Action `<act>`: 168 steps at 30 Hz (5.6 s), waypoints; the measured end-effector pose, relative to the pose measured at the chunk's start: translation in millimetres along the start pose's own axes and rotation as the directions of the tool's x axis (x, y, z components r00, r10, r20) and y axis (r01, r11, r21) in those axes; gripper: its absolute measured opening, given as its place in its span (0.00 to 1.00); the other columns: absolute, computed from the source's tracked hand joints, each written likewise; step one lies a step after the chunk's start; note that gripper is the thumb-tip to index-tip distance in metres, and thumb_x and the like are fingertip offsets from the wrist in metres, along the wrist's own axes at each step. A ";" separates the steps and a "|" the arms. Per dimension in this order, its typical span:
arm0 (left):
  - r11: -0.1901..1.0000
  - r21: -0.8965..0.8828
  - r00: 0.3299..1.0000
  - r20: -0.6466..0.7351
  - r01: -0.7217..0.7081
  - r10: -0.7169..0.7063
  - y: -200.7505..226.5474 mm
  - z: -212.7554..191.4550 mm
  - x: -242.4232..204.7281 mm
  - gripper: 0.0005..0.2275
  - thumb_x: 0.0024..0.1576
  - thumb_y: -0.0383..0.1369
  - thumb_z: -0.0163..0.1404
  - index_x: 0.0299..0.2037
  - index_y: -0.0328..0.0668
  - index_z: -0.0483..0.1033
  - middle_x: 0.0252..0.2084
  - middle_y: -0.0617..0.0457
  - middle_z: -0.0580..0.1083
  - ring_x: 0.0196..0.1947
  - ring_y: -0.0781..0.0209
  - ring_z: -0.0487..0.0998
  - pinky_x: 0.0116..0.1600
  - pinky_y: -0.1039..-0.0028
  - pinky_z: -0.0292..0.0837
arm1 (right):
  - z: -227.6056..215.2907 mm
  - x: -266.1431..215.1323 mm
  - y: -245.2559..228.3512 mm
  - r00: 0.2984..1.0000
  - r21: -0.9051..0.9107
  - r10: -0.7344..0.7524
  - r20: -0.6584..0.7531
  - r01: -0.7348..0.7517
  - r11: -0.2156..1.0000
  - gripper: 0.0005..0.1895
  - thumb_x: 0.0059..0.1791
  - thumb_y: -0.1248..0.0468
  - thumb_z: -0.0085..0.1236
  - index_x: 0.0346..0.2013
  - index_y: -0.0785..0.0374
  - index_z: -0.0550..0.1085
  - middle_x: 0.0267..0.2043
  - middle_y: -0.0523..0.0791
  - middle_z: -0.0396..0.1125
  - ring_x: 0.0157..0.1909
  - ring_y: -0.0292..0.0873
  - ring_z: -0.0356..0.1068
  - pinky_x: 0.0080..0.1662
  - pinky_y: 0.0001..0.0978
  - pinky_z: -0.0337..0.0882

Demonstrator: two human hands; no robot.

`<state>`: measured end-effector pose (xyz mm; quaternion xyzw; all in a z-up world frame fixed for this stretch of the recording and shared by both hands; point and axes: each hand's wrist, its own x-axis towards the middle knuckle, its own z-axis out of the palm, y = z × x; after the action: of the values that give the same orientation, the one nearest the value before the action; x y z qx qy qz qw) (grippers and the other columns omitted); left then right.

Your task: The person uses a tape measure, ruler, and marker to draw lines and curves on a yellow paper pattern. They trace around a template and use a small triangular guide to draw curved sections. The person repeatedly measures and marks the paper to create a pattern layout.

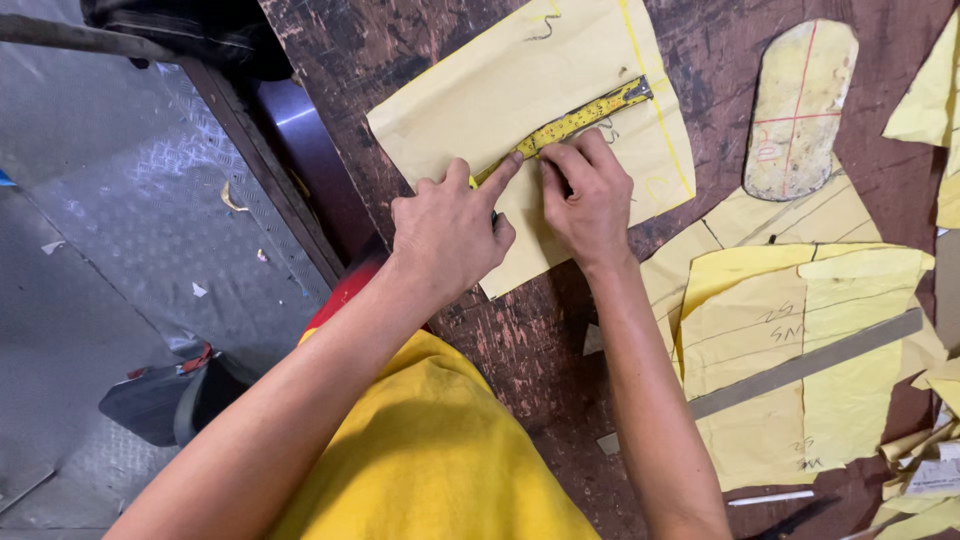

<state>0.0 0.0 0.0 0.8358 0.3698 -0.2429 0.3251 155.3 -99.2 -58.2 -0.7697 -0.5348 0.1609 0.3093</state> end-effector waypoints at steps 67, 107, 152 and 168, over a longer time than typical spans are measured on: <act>0.999 -0.027 0.994 -0.107 -0.021 0.018 2.3 2.3 -4.8 0.29 0.55 0.44 0.48 0.71 0.68 0.60 0.46 0.42 0.69 0.40 0.39 0.77 0.39 0.44 0.75 | -36.4 14.3 37.8 0.993 -0.184 -0.098 -0.064 0.085 0.979 0.08 0.49 0.74 0.63 0.42 0.66 0.78 0.39 0.48 0.66 0.40 0.51 0.70 0.43 0.43 0.69; 1.000 0.021 0.999 -0.052 -0.014 0.015 3.2 0.1 -3.2 0.29 0.57 0.45 0.45 0.72 0.68 0.58 0.46 0.41 0.68 0.41 0.39 0.77 0.41 0.45 0.76 | -37.2 -32.0 61.4 0.887 0.044 0.219 -0.406 -0.220 0.974 0.04 0.58 0.72 0.52 0.47 0.70 0.70 0.44 0.51 0.65 0.45 0.48 0.66 0.46 0.36 0.68; 0.954 0.148 0.650 -0.704 -0.262 0.288 -56.9 -13.3 67.4 0.25 0.63 0.35 0.55 0.71 0.47 0.66 0.71 0.42 0.60 0.81 0.40 0.49 0.80 0.36 0.31 | -125.6 -36.8 129.6 0.865 -0.517 0.157 -0.477 -0.420 0.746 0.39 0.40 0.57 0.84 0.51 0.80 0.68 0.57 0.73 0.51 0.53 0.72 0.61 0.56 0.58 0.66; 0.877 0.051 0.760 -0.476 -0.478 0.442 -23.3 49.4 67.3 0.37 0.60 0.53 0.55 0.73 0.40 0.58 0.73 0.47 0.58 0.79 0.48 0.48 0.78 0.40 0.28 | -41.1 19.4 45.4 0.876 0.230 0.379 -0.299 -0.319 0.919 0.08 0.51 0.71 0.62 0.45 0.68 0.78 0.41 0.49 0.75 0.40 0.45 0.75 0.45 0.39 0.74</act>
<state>14.7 7.2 -85.1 0.9216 0.2298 0.0699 0.3050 219.2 -104.6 -54.9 -0.8399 -0.3095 0.1256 0.4278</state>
